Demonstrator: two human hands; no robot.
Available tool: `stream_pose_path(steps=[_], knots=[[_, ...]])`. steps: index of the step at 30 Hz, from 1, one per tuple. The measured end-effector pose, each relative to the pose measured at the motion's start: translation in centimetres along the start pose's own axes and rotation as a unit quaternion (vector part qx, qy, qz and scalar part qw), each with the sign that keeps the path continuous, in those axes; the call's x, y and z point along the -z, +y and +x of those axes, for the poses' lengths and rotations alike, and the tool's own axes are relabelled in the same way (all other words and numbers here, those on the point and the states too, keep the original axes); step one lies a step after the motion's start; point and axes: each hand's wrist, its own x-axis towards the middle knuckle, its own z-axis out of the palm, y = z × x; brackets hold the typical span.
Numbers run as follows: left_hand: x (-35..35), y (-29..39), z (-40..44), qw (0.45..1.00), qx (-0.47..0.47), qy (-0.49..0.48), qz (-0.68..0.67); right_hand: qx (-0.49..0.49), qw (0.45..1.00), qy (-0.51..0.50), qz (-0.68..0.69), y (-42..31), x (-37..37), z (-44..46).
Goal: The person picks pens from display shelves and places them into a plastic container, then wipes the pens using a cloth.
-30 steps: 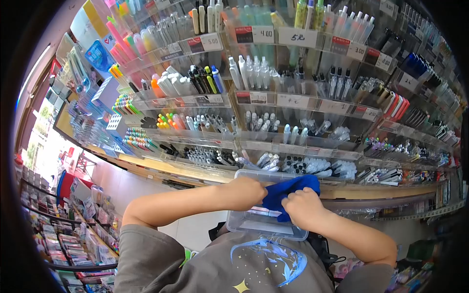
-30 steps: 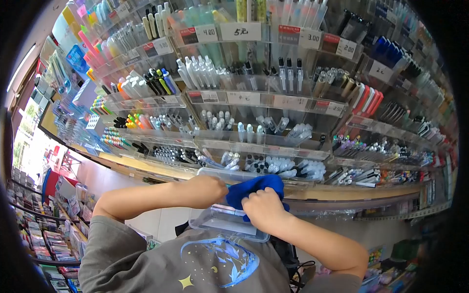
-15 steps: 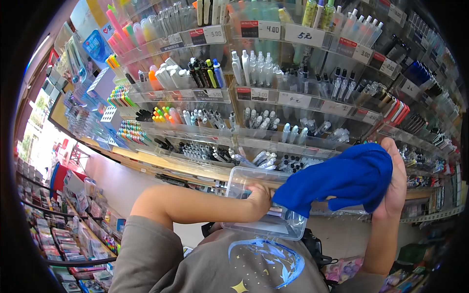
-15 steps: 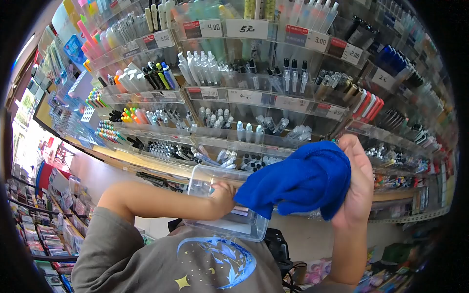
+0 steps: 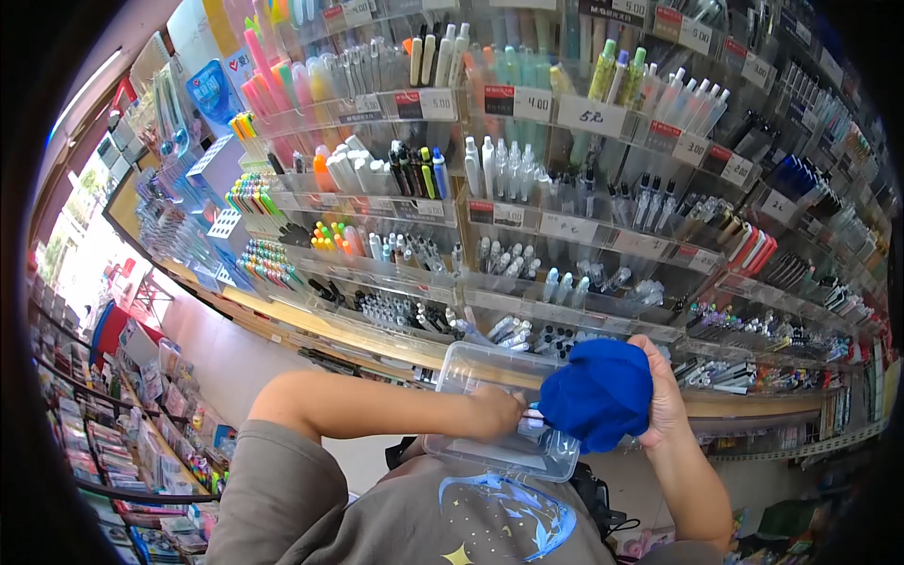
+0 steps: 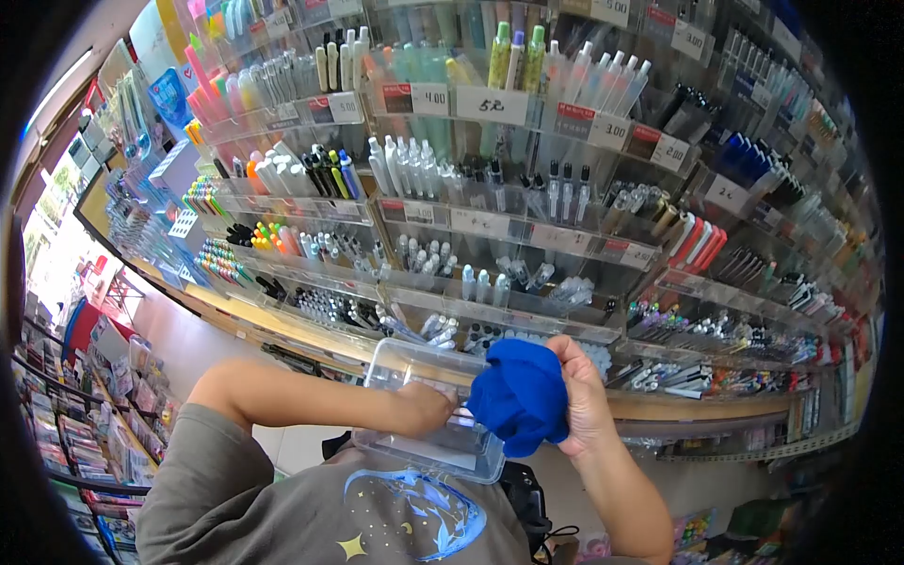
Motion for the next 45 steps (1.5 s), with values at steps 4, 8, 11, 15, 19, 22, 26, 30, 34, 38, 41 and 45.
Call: stream_pose_path(steps=[4,8,11,15,19,22,26,30,34,38,41,45], knots=[[4.1,-0.9,-4.1,0.981,-0.047,0.050,-0.184,-0.016,0.997,0.061,0.043,0.3,0.5,-0.4],[6.7,-1.2,-9.0,0.880,0.002,0.037,-0.474,-0.086,0.987,0.105,0.081,1.3,1.1,0.2],[6.0,-2.5,-11.7,0.757,0.022,0.093,-0.646,-0.144,0.976,0.091,0.137,2.2,1.0,0.2],[4.3,-3.3,-12.9,0.624,0.004,0.157,-0.766,-0.173,0.980,0.038,0.091,3.9,0.6,0.4],[3.1,-2.5,-11.7,0.503,-0.078,0.182,-0.841,-0.149,0.985,0.004,0.082,3.5,-2.3,1.8],[2.3,-2.4,-10.4,0.412,-0.166,0.188,-0.876,-0.089,0.988,-0.053,0.110,1.5,-5.4,3.0],[2.1,-1.6,-9.5,0.401,-0.151,0.202,-0.881,-0.078,0.988,-0.095,0.093,1.2,-6.9,4.3],[2.2,-0.9,-8.9,0.371,-0.151,0.234,-0.886,-0.103,0.991,-0.051,0.065,3.4,-5.8,5.5],[1.5,-0.3,-7.9,0.350,-0.140,0.253,-0.891,-0.123,0.991,-0.036,0.027,4.2,-5.4,6.2],[0.9,0.3,-7.0,0.365,-0.096,0.292,-0.879,-0.094,0.995,-0.042,-0.019,5.7,-5.7,6.9],[1.1,0.7,-7.3,0.380,-0.047,0.323,-0.865,-0.015,0.994,-0.079,-0.080,8.1,-4.9,6.6],[0.5,1.0,-7.4,0.419,-0.044,0.300,-0.856,0.096,0.978,-0.070,-0.174,10.2,-4.6,6.1]])
